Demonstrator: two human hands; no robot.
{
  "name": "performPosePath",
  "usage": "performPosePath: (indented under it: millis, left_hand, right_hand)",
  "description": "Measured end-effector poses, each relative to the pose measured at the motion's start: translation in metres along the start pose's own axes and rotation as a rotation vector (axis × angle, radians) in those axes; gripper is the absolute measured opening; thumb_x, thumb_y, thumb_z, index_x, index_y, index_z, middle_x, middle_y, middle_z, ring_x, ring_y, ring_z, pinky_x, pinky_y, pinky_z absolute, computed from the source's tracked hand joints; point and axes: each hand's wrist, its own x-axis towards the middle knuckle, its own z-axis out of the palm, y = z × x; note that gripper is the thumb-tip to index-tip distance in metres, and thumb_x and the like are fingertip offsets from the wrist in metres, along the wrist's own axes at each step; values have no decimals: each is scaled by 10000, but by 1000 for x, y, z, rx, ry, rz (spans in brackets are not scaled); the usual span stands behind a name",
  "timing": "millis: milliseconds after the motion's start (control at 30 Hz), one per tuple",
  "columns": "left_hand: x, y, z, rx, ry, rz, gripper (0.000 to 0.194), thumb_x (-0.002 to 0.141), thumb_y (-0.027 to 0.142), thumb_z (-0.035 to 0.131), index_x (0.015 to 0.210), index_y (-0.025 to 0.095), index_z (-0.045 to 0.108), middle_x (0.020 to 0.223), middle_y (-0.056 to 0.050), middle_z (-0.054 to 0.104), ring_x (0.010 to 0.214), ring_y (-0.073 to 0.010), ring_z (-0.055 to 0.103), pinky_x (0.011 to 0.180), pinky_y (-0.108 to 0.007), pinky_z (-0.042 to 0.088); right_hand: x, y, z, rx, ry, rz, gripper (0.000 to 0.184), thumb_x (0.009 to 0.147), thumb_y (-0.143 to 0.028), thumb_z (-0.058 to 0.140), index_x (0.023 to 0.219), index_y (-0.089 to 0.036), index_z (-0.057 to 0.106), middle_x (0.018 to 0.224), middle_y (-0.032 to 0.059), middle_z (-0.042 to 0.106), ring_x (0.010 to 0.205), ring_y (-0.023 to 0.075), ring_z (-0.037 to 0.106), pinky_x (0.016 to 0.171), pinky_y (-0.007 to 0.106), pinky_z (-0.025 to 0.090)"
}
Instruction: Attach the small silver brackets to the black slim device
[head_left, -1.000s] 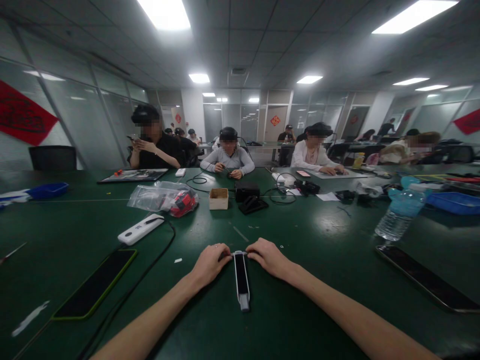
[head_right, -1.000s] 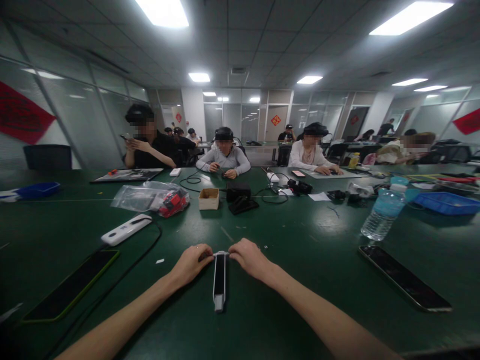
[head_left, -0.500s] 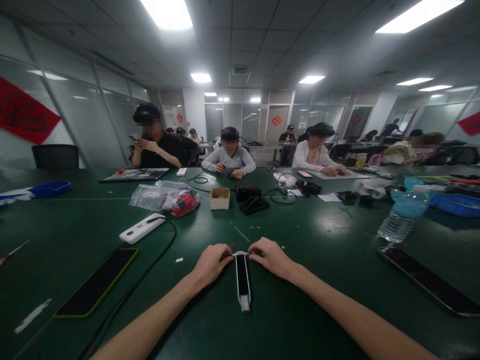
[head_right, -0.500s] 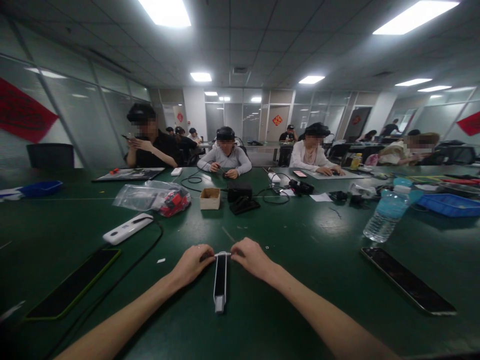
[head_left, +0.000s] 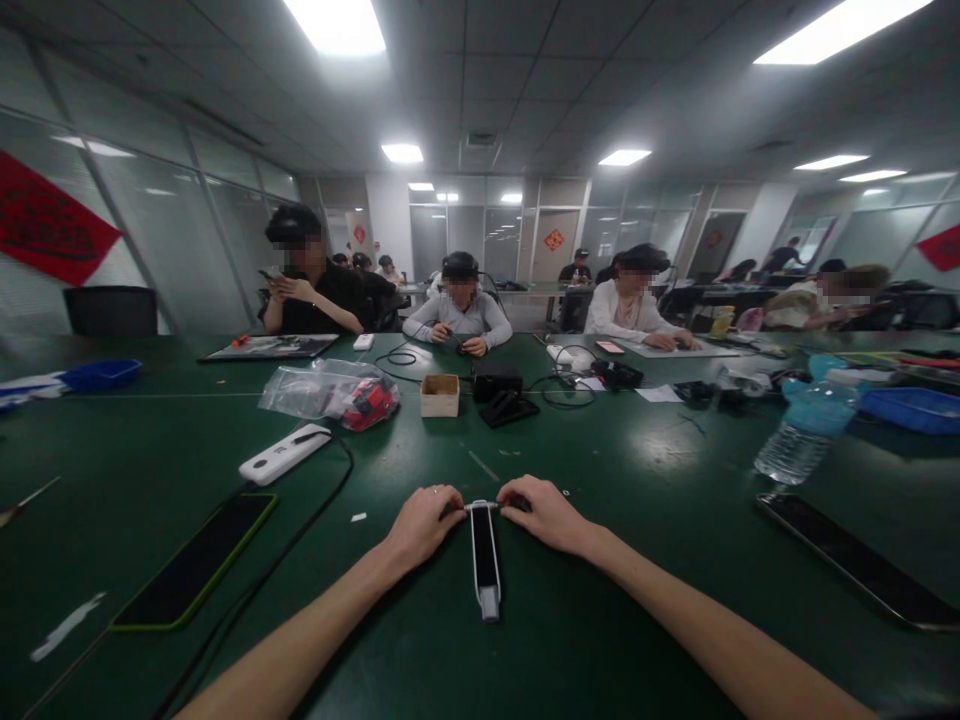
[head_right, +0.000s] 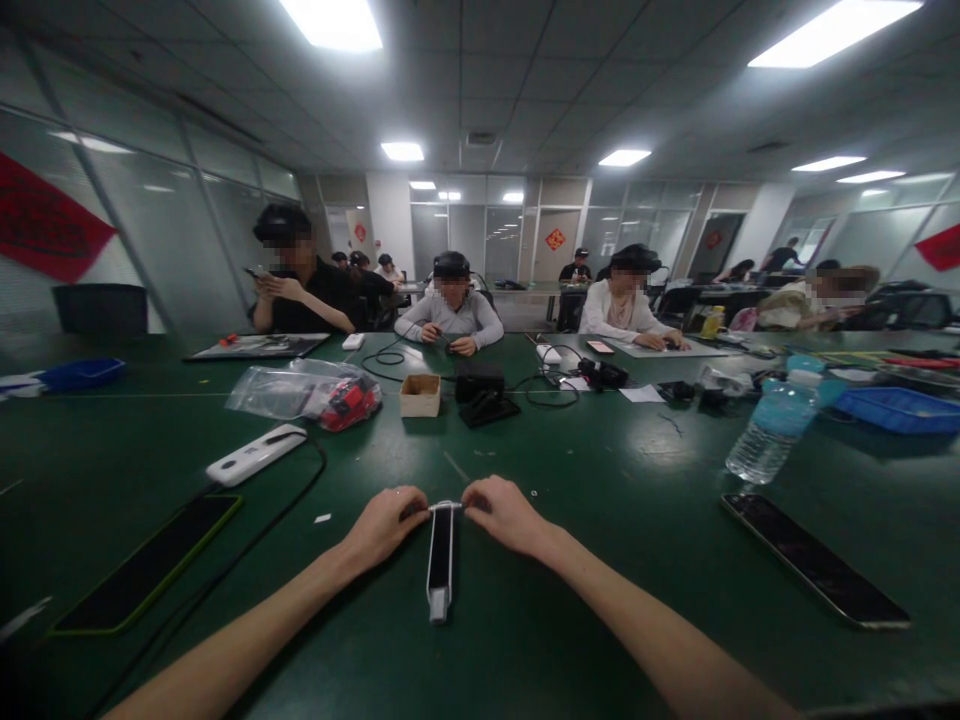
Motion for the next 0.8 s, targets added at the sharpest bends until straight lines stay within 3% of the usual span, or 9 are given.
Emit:
performPosePath:
  millis: [500, 800]
  left_hand:
    - [-1, 2, -3, -14, -7, -2, 82, 862, 254, 537, 854, 200, 598, 854, -4, 645, 797, -177, 583, 692, -273, 406]
    - [0, 2, -1, 8, -7, -15, 55, 857, 233, 560, 860, 197, 601, 846, 0, 646, 799, -173, 584, 686, -265, 392]
  right_hand:
    - [-1, 5, 1, 69, -13, 24, 206, 863, -254, 534, 1020, -215, 661, 966, 22, 660, 858, 152, 589, 753, 270, 471]
    - [1, 14, 10, 39, 77, -15, 172, 814, -216, 598, 955, -198, 695, 899, 26, 674, 802, 149, 586, 746, 276, 466]
